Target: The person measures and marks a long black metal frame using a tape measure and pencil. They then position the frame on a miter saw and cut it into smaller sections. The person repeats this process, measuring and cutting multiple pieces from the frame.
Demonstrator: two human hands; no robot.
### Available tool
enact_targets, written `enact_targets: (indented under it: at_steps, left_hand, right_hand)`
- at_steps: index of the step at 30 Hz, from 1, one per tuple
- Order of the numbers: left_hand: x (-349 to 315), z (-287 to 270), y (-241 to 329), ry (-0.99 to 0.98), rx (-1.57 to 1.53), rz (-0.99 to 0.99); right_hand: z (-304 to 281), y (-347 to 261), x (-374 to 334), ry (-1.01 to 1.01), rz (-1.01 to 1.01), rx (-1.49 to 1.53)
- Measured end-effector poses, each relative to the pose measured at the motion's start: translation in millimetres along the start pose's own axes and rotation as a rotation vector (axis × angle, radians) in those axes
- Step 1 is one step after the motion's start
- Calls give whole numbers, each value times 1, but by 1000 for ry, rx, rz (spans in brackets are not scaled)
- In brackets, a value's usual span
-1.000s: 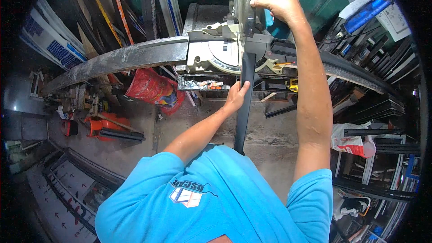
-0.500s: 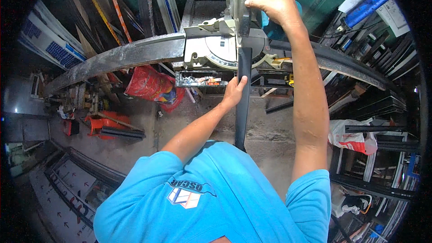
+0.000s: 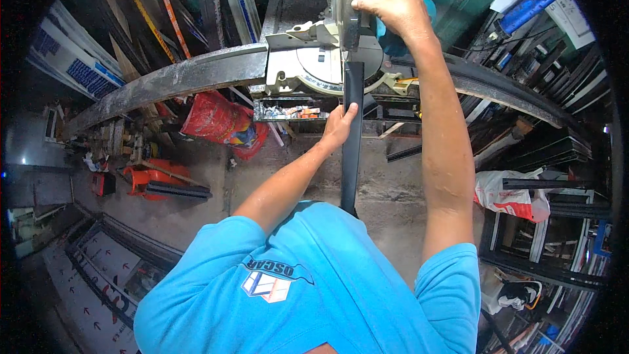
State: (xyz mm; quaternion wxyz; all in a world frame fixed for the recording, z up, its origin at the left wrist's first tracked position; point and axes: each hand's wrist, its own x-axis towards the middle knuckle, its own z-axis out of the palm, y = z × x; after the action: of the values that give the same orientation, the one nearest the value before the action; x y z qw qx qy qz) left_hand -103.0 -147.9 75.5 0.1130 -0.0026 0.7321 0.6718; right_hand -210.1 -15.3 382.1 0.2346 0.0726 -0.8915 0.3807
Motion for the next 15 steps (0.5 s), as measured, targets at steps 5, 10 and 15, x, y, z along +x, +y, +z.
enact_targets:
  at_steps: [5, 10, 15]
  left_hand:
    - [-1, 0, 2, -2, -36, 32]
    - [-4, 0, 10, -15, -18, 42]
    - [-3, 0, 9, -7, -25, 12]
  right_hand:
    - [2, 3, 1, 0, -43, -25]
    - [1, 4, 0, -15, 0, 6]
    - [-6, -15, -12, 31, -55, 41]
